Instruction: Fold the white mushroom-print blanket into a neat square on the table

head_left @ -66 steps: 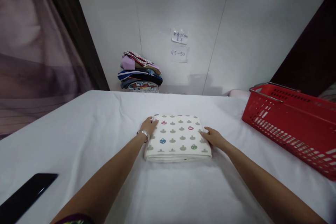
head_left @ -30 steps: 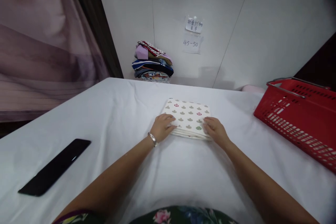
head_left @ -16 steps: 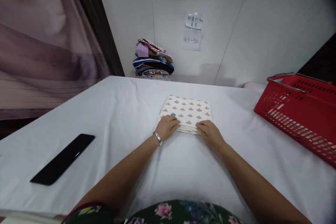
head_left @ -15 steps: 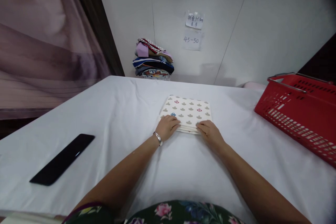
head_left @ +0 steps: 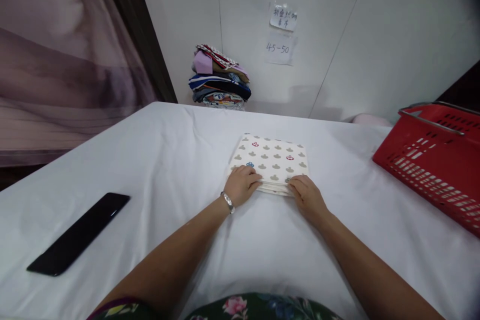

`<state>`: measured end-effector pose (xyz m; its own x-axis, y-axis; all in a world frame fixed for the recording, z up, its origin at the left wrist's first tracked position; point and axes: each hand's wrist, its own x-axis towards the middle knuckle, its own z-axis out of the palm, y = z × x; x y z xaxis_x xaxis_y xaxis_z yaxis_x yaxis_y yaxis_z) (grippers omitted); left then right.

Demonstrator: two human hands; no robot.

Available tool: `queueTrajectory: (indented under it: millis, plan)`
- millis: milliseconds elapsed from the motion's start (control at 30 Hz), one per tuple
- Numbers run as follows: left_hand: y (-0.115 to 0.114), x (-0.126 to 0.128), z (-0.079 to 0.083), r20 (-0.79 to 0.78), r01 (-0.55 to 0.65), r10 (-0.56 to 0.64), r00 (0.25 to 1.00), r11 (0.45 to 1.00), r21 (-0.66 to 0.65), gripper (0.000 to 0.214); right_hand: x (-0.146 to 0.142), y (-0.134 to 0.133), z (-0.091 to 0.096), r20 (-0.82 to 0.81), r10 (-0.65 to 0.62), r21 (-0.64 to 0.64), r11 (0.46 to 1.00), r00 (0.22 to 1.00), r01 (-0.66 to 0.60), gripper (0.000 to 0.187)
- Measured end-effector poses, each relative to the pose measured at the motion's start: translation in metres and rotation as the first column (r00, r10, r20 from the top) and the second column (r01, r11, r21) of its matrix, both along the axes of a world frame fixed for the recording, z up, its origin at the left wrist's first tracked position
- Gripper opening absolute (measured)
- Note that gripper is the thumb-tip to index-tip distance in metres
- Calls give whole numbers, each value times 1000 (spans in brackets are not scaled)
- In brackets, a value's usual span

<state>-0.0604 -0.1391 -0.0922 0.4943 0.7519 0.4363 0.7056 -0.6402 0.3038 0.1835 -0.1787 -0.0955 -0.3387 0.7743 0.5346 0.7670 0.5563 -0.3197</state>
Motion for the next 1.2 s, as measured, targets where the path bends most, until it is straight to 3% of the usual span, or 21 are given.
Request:
queueTrajectory:
  millis: [200, 433, 833, 1200]
  plan:
    - [2, 1, -1, 41, -6, 6, 999, 1000, -9, 22, 1, -1, 1, 19, 19, -8, 1000, 1000, -18, 22]
    - [1, 1, 7, -41, 19, -18, 999, 1000, 12, 31, 2, -3, 3, 38, 29, -13, 1000, 999, -28, 24]
    - [2, -10, 6, -71, 108, -108, 992, 994, -3, 23, 3, -6, 4, 168, 64, -33, 998, 984, -59, 27]
    - [5, -19, -1, -77, 83, -79, 994, 995, 48, 17, 11, -8, -2, 182, 55, 16, 998, 982, -59, 31]
